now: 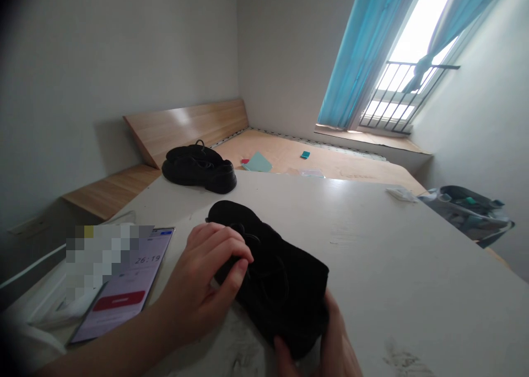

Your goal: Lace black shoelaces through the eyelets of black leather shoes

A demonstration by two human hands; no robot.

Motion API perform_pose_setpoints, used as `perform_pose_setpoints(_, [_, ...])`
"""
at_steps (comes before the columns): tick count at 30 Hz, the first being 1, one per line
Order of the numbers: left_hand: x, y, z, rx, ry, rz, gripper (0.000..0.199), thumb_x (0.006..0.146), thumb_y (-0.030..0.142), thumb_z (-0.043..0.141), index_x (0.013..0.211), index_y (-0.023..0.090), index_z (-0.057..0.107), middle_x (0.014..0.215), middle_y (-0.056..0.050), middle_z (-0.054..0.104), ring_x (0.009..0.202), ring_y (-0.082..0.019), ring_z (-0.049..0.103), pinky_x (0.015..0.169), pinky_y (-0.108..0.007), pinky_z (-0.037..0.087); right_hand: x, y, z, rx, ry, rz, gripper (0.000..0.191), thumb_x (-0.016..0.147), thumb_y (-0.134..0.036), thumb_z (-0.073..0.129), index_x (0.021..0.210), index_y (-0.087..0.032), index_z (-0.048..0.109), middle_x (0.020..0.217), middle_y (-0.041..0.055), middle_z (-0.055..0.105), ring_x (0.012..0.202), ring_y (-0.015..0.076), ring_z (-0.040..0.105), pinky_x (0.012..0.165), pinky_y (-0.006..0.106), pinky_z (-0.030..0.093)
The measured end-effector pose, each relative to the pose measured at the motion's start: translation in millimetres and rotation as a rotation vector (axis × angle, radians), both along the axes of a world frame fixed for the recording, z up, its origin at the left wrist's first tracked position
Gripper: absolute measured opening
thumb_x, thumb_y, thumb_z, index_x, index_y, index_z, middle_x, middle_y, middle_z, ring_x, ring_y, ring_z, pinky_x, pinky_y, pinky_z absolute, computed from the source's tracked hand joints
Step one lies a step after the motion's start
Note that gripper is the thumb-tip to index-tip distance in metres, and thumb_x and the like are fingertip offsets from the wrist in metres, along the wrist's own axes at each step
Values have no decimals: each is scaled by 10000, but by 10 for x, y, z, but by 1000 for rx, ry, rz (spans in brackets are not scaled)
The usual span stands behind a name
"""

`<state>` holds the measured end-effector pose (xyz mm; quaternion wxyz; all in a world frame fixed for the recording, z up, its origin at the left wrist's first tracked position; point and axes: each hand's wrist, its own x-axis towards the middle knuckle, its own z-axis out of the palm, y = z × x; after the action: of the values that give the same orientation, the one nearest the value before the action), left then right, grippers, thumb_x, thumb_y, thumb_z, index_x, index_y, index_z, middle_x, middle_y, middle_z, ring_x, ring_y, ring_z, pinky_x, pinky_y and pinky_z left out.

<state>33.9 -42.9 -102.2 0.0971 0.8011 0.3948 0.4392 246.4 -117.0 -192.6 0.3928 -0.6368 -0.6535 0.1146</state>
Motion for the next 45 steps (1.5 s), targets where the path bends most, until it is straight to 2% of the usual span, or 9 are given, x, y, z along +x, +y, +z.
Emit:
perform_pose_setpoints(4, [8, -39, -32, 175, 10, -50, 139, 864, 101, 527, 904, 201, 615, 890, -34, 655, 878, -194, 552, 857, -370, 382, -67, 186, 137, -123, 103, -38, 643, 855, -552, 549, 1360, -203, 357, 1089, 122, 710, 954, 302, 706, 774, 378, 591])
perform_pose_setpoints(8, [14, -63, -58, 353, 63, -126, 140, 858, 102, 521, 917, 171, 629, 883, -43, 654, 845, -194, 527, 827, -377, 385, -106, 467, 243, -152, 146, 55, 624, 813, -524, 596, 1310, -204, 399, 1053, 106, 720, 915, 291, 703, 760, 373, 576])
perform_pose_setpoints(12, [16, -81, -75, 393, 131, -171, 130, 874, 133, 507, 889, 167, 632, 868, -33, 658, 845, -193, 515, 807, -370, 374, -256, 798, 359, -167, 155, 202, 552, 761, -480, 589, 1220, -209, 444, 980, 87, 718, 868, 295, 696, 717, 392, 568])
perform_pose_setpoints(15, [24, -104, -87, 418, 161, -184, 133, 885, 150, 502, 863, 172, 631, 841, -23, 659, 836, -192, 509, 835, -368, 369, -476, 1038, 418, -171, 166, 228, 534, 755, -475, 591, 1199, -214, 448, 993, 79, 701, 898, 292, 682, 750, 416, 561])
perform_pose_setpoints(21, [40, -149, -77, 447, 164, -177, 185, 892, 105, 481, 866, 176, 650, 825, -6, 675, 814, -173, 526, 831, -339, 369, -894, 1489, 343, -147, 174, 335, 601, 771, -421, 655, 1257, -188, 389, 1152, 115, 638, 1107, 287, 605, 943, 457, 496])
perform_pose_setpoints(28, [76, -177, -98, 494, 169, -173, 190, 888, 103, 483, 849, 194, 645, 755, 22, 648, 756, -156, 516, 813, -333, 378, -1380, 1927, 298, -121, 158, 462, 636, 800, -393, 688, 1311, -161, 387, 1227, 135, 592, 1188, 281, 547, 1009, 444, 454])
perform_pose_setpoints(33, [74, -143, -130, 471, 192, -165, 178, 876, 102, 486, 868, 189, 641, 783, 14, 653, 794, -165, 519, 818, -337, 381, -1720, 2192, 286, -123, 141, 509, 613, 847, -384, 699, 1362, -164, 448, 1318, 130, 543, 1242, 308, 508, 1013, 517, 440])
perform_pose_setpoints(36, [68, -130, -141, 468, 196, -164, 158, 873, 117, 500, 867, 186, 642, 794, 10, 654, 798, -169, 517, 817, -342, 384, -1829, 2292, 282, -135, 134, 506, 501, 904, -375, 648, 1343, -181, 502, 1336, 117, 538, 1223, 302, 525, 997, 535, 452])
perform_pose_setpoints(45, [78, -134, -163, 472, 193, -171, 164, 857, 99, 499, 866, 182, 640, 796, 4, 654, 802, -170, 516, 803, -341, 375, -1891, 2447, 228, -95, 168, 515, 427, 932, -358, 622, 1309, -175, 539, 1312, 110, 565, 1171, 276, 570, 970, 515, 486])
